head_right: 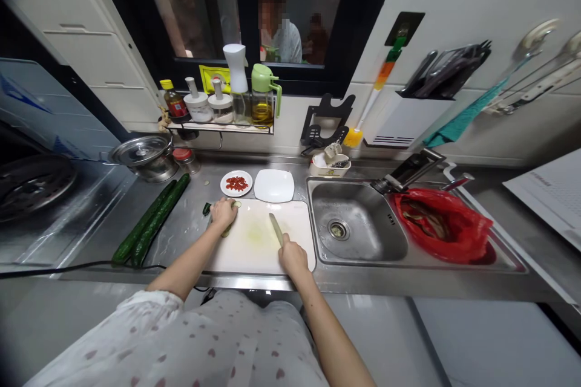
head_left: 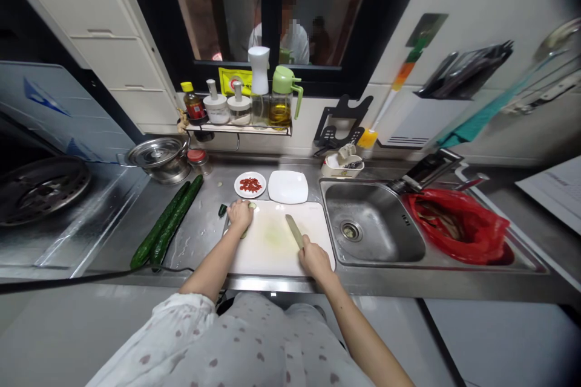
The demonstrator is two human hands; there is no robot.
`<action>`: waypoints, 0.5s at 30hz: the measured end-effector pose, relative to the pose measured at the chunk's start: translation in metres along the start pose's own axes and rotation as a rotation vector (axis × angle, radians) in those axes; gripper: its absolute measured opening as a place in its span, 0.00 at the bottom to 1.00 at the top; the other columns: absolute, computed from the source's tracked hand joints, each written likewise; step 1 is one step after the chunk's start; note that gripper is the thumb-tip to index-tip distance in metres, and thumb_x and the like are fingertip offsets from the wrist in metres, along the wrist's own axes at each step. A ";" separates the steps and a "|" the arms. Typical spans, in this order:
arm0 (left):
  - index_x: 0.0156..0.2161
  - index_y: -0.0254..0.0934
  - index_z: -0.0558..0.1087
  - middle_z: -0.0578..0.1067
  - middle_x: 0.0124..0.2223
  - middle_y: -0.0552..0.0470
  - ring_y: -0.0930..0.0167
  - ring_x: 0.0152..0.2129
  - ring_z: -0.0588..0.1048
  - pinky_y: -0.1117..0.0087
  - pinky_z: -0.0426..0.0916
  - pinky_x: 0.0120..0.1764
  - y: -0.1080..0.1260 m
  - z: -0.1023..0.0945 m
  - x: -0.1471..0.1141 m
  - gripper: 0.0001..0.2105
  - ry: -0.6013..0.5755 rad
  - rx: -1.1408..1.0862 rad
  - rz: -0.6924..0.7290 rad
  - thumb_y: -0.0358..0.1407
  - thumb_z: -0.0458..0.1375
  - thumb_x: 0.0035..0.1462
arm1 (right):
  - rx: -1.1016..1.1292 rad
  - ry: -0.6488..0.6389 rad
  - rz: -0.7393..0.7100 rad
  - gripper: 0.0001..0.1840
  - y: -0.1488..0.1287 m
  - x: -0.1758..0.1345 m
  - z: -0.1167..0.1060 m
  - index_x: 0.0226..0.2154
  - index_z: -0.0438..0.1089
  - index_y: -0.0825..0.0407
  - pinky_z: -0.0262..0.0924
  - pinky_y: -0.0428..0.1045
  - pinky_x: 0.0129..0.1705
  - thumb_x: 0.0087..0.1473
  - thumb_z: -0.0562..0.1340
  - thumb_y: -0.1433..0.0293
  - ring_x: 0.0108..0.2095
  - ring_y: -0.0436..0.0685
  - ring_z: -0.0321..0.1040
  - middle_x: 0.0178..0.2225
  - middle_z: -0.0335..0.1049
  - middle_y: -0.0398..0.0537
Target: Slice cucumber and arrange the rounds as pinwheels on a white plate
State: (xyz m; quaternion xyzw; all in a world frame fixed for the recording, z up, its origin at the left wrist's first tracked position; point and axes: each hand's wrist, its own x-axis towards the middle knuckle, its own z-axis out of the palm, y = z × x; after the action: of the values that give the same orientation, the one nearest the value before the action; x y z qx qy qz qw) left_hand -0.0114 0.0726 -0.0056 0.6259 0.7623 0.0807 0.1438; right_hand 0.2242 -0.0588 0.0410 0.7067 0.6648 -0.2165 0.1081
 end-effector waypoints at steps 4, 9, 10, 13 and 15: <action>0.47 0.41 0.74 0.72 0.48 0.41 0.59 0.47 0.68 0.58 0.55 0.48 0.000 0.002 0.001 0.15 0.007 -0.010 0.001 0.36 0.53 0.56 | 0.005 0.013 -0.007 0.20 0.001 0.000 0.002 0.52 0.57 0.54 0.53 0.48 0.37 0.56 0.49 0.73 0.39 0.58 0.70 0.38 0.72 0.55; 0.43 0.41 0.74 0.73 0.46 0.44 0.61 0.45 0.69 0.61 0.56 0.47 0.001 0.001 0.004 0.12 0.018 -0.049 -0.006 0.33 0.54 0.54 | 0.006 0.007 -0.008 0.20 0.001 0.000 0.001 0.51 0.58 0.54 0.53 0.48 0.36 0.56 0.49 0.73 0.39 0.58 0.70 0.38 0.72 0.55; 0.42 0.41 0.74 0.74 0.46 0.44 0.61 0.45 0.69 0.62 0.57 0.46 0.002 0.001 0.004 0.11 0.021 -0.056 -0.007 0.32 0.54 0.54 | 0.008 0.000 -0.004 0.20 0.001 0.000 0.001 0.52 0.58 0.54 0.53 0.48 0.37 0.56 0.49 0.73 0.39 0.58 0.70 0.38 0.72 0.55; 0.38 0.40 0.73 0.76 0.42 0.46 0.63 0.43 0.70 0.63 0.57 0.45 0.004 -0.001 0.004 0.07 0.030 -0.091 -0.007 0.33 0.54 0.55 | 0.012 -0.003 0.002 0.20 0.000 -0.001 -0.001 0.52 0.58 0.54 0.53 0.48 0.37 0.56 0.49 0.73 0.40 0.58 0.70 0.38 0.72 0.55; 0.37 0.40 0.73 0.77 0.39 0.47 0.64 0.41 0.71 0.64 0.57 0.45 0.006 -0.002 0.002 0.06 0.035 -0.142 -0.011 0.34 0.54 0.55 | 0.011 0.001 0.004 0.20 0.000 -0.001 -0.001 0.52 0.57 0.54 0.53 0.48 0.37 0.56 0.49 0.73 0.40 0.58 0.70 0.38 0.72 0.56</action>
State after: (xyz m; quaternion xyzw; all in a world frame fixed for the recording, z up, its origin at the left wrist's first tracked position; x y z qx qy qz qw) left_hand -0.0070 0.0760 -0.0025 0.6084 0.7605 0.1445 0.1750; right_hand 0.2246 -0.0591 0.0424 0.7087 0.6623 -0.2196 0.1043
